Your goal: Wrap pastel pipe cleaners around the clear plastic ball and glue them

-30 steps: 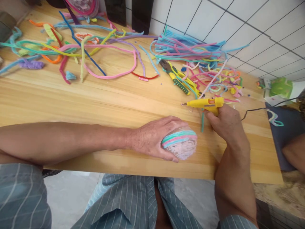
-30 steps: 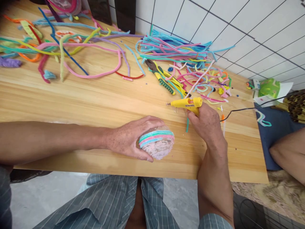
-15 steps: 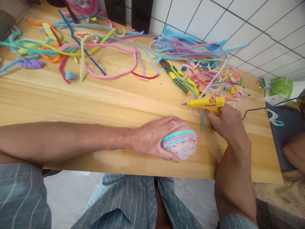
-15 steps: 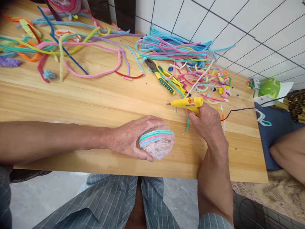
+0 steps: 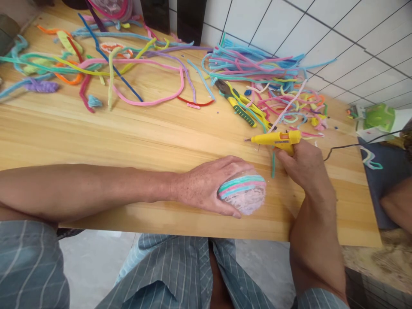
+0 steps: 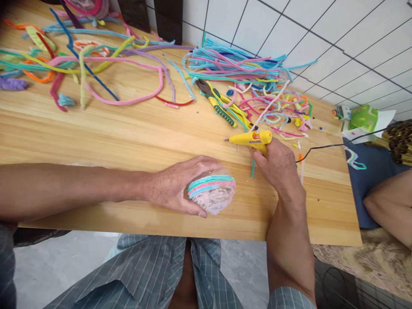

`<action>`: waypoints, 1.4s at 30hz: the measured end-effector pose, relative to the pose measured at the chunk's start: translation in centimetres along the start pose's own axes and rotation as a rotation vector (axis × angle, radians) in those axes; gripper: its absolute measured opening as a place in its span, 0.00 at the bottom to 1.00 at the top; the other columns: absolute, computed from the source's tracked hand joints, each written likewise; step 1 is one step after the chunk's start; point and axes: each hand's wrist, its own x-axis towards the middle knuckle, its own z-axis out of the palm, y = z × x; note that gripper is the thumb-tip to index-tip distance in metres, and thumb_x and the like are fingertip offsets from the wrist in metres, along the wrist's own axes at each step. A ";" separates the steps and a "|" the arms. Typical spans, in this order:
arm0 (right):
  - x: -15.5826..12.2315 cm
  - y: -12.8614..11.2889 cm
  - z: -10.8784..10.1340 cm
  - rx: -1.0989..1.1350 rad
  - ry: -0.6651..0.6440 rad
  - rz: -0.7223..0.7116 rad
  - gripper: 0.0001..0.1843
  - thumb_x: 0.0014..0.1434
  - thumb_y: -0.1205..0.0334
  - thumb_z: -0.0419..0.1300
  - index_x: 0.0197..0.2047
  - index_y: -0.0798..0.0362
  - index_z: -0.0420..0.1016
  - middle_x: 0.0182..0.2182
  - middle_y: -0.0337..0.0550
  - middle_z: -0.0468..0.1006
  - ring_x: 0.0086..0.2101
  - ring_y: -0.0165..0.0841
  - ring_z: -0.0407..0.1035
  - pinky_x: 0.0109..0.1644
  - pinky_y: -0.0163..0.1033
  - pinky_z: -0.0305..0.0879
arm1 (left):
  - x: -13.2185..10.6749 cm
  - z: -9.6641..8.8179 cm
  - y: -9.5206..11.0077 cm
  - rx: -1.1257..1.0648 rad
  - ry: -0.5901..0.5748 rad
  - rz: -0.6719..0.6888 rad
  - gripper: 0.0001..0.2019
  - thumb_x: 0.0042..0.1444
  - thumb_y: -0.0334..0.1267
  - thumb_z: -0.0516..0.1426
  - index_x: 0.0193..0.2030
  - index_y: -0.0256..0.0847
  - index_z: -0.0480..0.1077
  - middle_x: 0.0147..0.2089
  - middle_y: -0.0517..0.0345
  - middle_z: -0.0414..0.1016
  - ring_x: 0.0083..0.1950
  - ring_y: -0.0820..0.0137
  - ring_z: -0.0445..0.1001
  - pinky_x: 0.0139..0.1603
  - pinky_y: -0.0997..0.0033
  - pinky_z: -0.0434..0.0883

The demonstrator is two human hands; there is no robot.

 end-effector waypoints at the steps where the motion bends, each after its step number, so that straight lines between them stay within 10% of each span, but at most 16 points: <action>1: 0.0 0.2 0.1 0.006 0.008 -0.008 0.09 0.59 0.52 0.61 0.33 0.43 0.64 0.34 0.53 0.80 0.38 0.49 0.73 0.41 0.49 0.64 | 0.0 0.0 0.0 -0.004 -0.005 -0.009 0.47 0.62 0.62 0.72 0.79 0.42 0.61 0.73 0.34 0.75 0.75 0.45 0.74 0.77 0.38 0.74; 42: 0.1 -1.3 -0.1 0.029 0.041 0.042 0.15 0.50 0.43 0.52 0.35 0.43 0.60 0.34 0.54 0.80 0.37 0.49 0.74 0.43 0.49 0.64 | -0.1 0.0 0.0 0.043 0.016 0.048 0.46 0.65 0.61 0.71 0.78 0.40 0.59 0.72 0.33 0.75 0.74 0.46 0.75 0.75 0.41 0.76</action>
